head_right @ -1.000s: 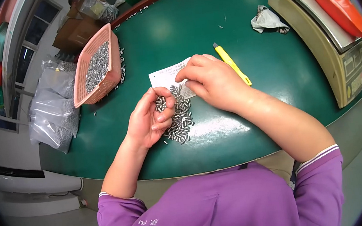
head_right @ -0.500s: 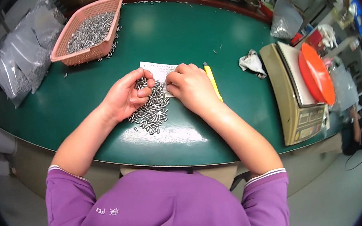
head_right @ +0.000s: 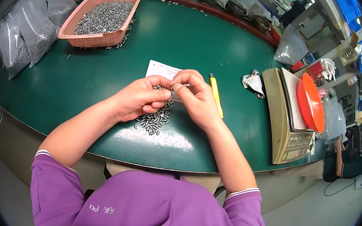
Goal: Inspecting and sorting small metal fasteners at a workstation.
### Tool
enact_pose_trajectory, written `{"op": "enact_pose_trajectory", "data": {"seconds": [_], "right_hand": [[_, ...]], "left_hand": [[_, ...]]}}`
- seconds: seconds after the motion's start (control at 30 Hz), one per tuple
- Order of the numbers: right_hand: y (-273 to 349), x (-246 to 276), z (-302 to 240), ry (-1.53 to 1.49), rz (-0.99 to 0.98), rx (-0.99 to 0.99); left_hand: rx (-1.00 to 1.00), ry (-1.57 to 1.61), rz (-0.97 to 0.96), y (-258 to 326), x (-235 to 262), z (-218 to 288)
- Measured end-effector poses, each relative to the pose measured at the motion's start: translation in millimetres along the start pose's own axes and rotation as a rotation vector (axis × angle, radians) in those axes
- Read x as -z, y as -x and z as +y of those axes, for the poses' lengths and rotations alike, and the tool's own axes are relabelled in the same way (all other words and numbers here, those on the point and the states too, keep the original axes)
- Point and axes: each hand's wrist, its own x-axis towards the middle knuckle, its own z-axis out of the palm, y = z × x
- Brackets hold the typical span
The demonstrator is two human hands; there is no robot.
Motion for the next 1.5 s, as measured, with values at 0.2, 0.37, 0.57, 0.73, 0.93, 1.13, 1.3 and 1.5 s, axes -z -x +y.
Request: {"op": "enact_pose_trajectory", "data": {"seconds": [0.2,0.37,0.57,0.73,0.93,1.13,1.3,1.5], "right_hand": [[1.1,-10.2,-3.5,-0.147,-0.014,-0.038],[2.8,-7.8,0.7,-0.215,-0.019,-0.132],[4.0,-3.9,6.4,0.006,0.133,-0.076],[-0.7,0.6,10.7,0.362,0.162,0.056],[-7.7,-5.1,14.3,0.716,-0.047,0.314],[-9.7,-6.4,12.0,0.784,-0.083,0.394],[-3.2,-0.2,12.9,0.728,-0.069,0.28],[1.0,3.5,7.0,0.701,0.002,0.168]], "left_hand": [[0.001,0.0,-0.079,0.3,2.9,-3.7],[0.004,-0.095,-0.048,-0.9,2.2,-3.0],[0.017,-0.051,-0.031,-1.2,2.7,-1.0],[-0.022,0.022,0.017,1.1,4.1,6.5],[-0.098,0.195,0.082,-4.0,16.7,9.6],[-0.103,0.171,0.172,-4.7,14.0,13.1],[-0.094,0.161,0.186,-5.3,12.4,11.8],[-0.093,0.157,0.197,-4.2,11.4,11.3]]}}
